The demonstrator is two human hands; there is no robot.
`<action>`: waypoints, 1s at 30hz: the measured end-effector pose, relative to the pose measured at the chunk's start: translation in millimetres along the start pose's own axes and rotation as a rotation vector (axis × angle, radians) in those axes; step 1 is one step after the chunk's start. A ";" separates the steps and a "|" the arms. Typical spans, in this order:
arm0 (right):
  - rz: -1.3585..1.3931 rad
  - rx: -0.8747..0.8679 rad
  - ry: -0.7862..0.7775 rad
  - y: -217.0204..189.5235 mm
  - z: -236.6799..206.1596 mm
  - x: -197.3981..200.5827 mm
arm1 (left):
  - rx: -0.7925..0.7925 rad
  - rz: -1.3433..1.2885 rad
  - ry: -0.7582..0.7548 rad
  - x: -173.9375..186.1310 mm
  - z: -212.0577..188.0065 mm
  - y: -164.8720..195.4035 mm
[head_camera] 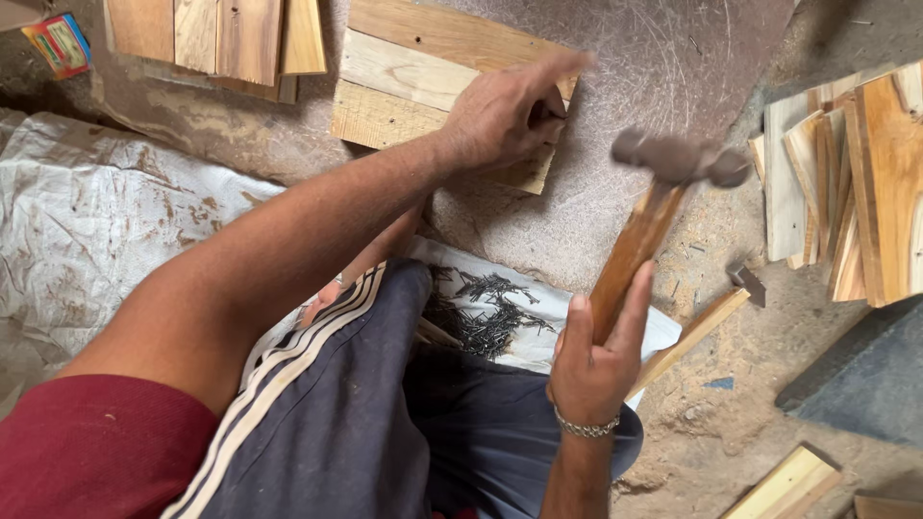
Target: The person assembles small wooden frames by placing nails into pre-drilled holes and hammering them in. They handle multiple wooden pieces, aligning them and securing them with nails using a hammer.
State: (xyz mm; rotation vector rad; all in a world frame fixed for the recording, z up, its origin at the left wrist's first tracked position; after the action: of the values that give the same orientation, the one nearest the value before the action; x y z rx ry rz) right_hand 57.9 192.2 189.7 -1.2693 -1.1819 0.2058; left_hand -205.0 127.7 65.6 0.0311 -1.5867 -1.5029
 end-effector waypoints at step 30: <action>-0.257 0.544 0.214 -82.6 28.1 30.0 | -0.096 -0.163 0.166 17.8 -6.0 -3.5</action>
State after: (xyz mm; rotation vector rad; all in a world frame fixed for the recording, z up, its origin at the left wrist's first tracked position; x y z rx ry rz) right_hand 11.6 200.4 269.1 -0.6398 -1.0013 0.1803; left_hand -213.5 111.9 72.1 0.2296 -1.4056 -1.6557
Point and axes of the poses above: each hand's wrist, its own z-axis towards the middle knuckle, its own x-axis out of the back of the hand, y = z × x, the point moved 6 cm from there along z, towards the middle knuckle, and after that the axes turned 2 degrees about -y, right-handed, at the moved point
